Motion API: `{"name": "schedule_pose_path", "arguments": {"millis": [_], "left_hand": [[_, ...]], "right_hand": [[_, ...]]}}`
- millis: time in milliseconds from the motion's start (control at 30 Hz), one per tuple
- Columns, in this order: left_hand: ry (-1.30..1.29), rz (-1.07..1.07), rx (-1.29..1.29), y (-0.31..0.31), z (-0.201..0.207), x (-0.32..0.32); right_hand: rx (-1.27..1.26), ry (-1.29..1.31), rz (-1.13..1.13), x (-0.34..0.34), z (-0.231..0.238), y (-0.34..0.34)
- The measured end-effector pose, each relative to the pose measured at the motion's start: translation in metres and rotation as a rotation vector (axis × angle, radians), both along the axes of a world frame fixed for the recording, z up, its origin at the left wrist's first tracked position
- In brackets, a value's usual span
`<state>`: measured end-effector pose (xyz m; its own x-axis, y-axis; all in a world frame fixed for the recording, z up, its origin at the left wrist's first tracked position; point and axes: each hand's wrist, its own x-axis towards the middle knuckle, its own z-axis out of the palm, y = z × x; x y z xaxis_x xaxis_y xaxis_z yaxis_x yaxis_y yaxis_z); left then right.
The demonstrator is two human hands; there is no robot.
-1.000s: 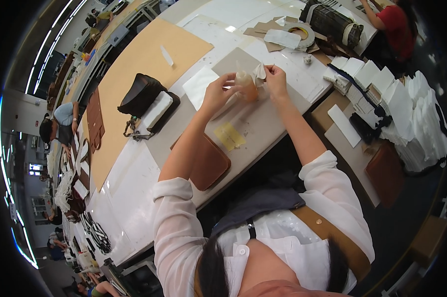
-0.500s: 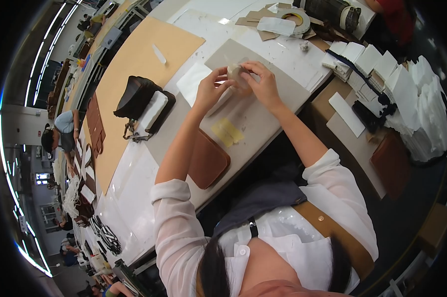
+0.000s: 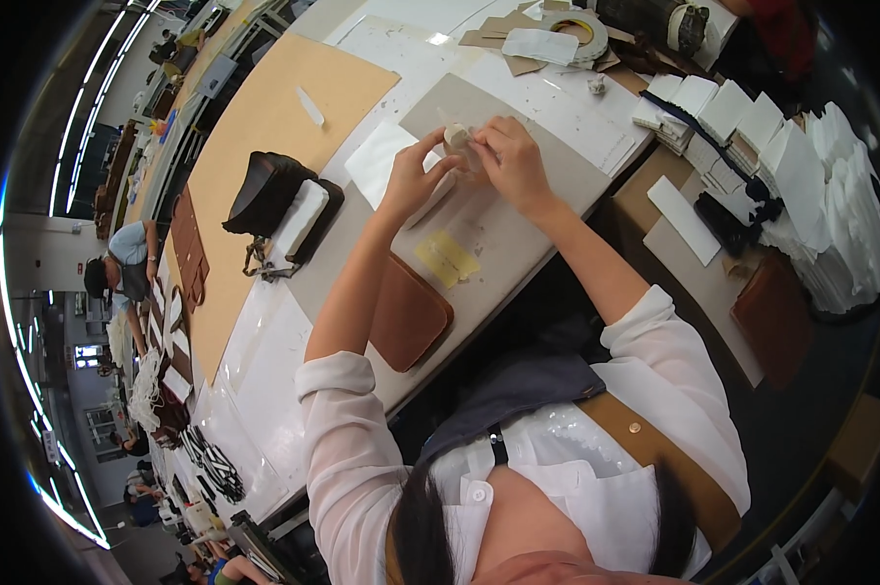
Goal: Applying a liquid adhesive or finish to the edges of a small leather item.
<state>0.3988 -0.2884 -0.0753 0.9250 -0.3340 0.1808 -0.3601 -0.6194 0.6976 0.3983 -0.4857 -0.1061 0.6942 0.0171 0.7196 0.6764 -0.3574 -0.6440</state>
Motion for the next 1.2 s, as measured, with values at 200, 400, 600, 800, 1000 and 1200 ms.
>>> {"name": "schedule_pose_path", "arguments": {"millis": [200,400,600,800,1000,1200], "left_hand": [[-0.222,-0.029,-0.029,0.002,-0.012,0.008],[-0.236,-0.027,0.006,0.007,-0.018,0.011],[-0.181,0.005,0.116,0.004,-0.013,0.009],[-0.139,0.012,0.104,0.007,-0.014,0.007],[-0.126,0.034,0.137,0.0,-0.01,0.003],[-0.11,0.064,0.084,0.0,-0.006,0.0]], "right_hand": [[-0.221,-0.157,-0.108,-0.007,0.006,0.003],[-0.333,-0.228,-0.065,-0.016,0.005,0.0],[0.016,0.0,0.017,-0.035,-0.004,-0.016],[0.38,0.238,-0.09,-0.009,-0.012,-0.019],[0.344,0.206,0.059,0.001,-0.021,0.003],[0.345,0.258,0.083,-0.007,-0.013,0.005]]}}
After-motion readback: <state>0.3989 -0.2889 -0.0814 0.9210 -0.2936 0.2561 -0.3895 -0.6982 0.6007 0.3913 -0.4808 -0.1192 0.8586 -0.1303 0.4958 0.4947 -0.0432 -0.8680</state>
